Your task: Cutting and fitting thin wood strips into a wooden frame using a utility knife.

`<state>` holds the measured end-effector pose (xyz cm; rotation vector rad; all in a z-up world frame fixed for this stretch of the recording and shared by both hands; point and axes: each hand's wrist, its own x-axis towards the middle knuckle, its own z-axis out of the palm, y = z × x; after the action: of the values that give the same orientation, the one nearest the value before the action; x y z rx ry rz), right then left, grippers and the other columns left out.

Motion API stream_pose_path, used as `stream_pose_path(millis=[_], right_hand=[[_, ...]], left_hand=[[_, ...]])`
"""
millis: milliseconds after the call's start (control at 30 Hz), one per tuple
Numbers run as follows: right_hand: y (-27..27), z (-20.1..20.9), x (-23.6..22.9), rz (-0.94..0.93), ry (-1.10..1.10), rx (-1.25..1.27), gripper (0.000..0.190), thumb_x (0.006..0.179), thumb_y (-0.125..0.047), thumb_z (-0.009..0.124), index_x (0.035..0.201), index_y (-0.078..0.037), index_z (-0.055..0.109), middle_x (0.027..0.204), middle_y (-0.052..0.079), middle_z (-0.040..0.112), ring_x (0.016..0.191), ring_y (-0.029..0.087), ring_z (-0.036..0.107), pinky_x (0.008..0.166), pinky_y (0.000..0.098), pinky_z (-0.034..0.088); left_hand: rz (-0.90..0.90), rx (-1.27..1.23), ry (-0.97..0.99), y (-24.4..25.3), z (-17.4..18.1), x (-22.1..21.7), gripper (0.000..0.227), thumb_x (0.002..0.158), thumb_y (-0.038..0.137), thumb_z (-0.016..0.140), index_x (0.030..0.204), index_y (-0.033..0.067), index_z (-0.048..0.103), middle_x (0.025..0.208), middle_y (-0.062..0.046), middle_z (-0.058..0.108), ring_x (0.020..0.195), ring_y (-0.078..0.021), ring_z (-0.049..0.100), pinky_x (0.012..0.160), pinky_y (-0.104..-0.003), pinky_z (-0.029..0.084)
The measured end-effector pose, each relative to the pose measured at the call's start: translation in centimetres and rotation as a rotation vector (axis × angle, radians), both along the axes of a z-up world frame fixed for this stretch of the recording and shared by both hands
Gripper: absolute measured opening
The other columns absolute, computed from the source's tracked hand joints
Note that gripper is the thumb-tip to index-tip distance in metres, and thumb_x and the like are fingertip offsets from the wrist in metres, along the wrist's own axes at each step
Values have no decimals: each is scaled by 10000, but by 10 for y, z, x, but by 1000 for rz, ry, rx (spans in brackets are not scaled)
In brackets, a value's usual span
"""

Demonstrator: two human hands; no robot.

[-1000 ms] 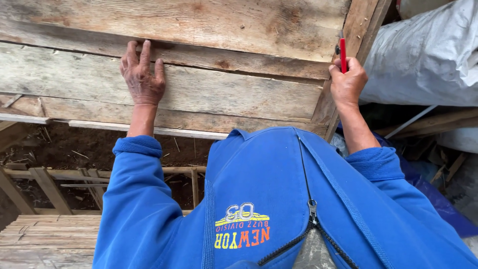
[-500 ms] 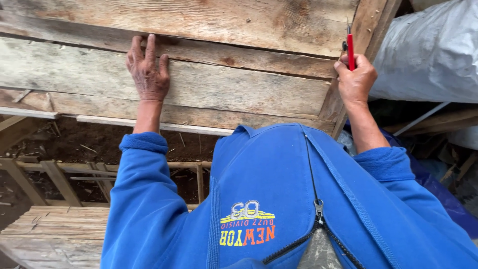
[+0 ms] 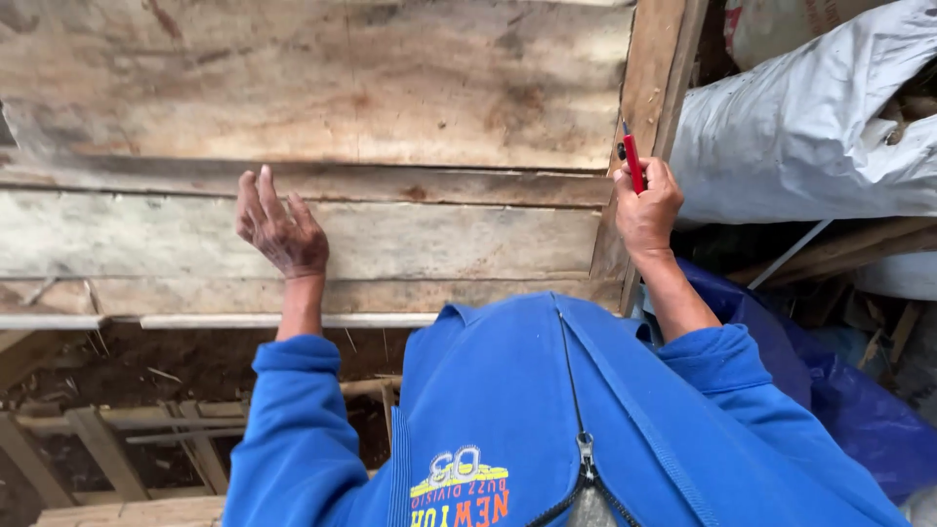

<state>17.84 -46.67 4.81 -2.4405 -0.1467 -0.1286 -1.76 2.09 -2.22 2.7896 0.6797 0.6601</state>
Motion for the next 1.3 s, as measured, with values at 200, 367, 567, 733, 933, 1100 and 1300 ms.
stream_pose_path(millis=[200, 367, 567, 733, 933, 1100, 1300], right_hand=[[21, -3, 55, 106, -77, -42, 199, 886, -5, 851, 1010, -91, 720, 851, 117, 692, 795, 371, 704, 714, 414, 560], [54, -4, 118, 319, -152, -55, 230, 875, 23, 858, 1027, -32, 694, 1300, 136, 721, 1160, 364, 653, 1049, 469, 470], [70, -10, 156, 453, -163, -139, 264, 863, -12, 870, 1049, -8, 682, 1418, 151, 671, 1319, 390, 588, 1180, 533, 341], [70, -14, 157, 483, -116, -197, 232, 901, -102, 865, 1032, -32, 687, 1486, 143, 629, 1380, 383, 550, 1216, 544, 295], [63, -23, 157, 498, -90, -278, 201, 912, -98, 847, 1032, -50, 692, 1529, 164, 587, 1414, 382, 519, 1243, 526, 267], [65, -20, 159, 512, -104, -329, 207, 902, -120, 856, 1026, -60, 701, 1503, 152, 622, 1400, 382, 539, 1239, 533, 290], [65, -23, 159, 526, -132, -346, 169, 939, -128, 838, 1020, -71, 700, 1492, 154, 634, 1386, 395, 549, 1239, 541, 298]], left_hand=[[-96, -45, -84, -24, 23, 112, 616, 1014, 382, 716, 1528, 84, 556, 1533, -195, 529, 1411, -373, 486, 1175, -491, 250], [-216, -95, 191, -21, 24, 216, 764, 1064, 562, 630, 1646, 130, 387, 1666, -207, 343, 1529, -462, 244, 1215, -644, 53], [-362, -35, 173, -10, 3, 243, 757, 1074, 701, 477, 1562, 127, 559, 1529, -241, 546, 1439, -478, 410, 1146, -697, 64], [-380, 9, 181, -4, -6, 239, 746, 1081, 720, 439, 1516, 140, 613, 1516, -225, 564, 1423, -459, 444, 1142, -702, 116], [-390, 31, 179, -2, -9, 239, 752, 1074, 737, 427, 1485, 148, 651, 1485, -220, 599, 1400, -447, 482, 1142, -693, 153], [-396, 18, 185, -4, -1, 238, 730, 1094, 695, 428, 1473, 113, 654, 1471, -233, 601, 1381, -458, 494, 1134, -683, 176], [-399, 3, 191, -2, -5, 238, 741, 1090, 696, 434, 1483, 106, 652, 1485, -234, 589, 1396, -463, 474, 1144, -678, 164]])
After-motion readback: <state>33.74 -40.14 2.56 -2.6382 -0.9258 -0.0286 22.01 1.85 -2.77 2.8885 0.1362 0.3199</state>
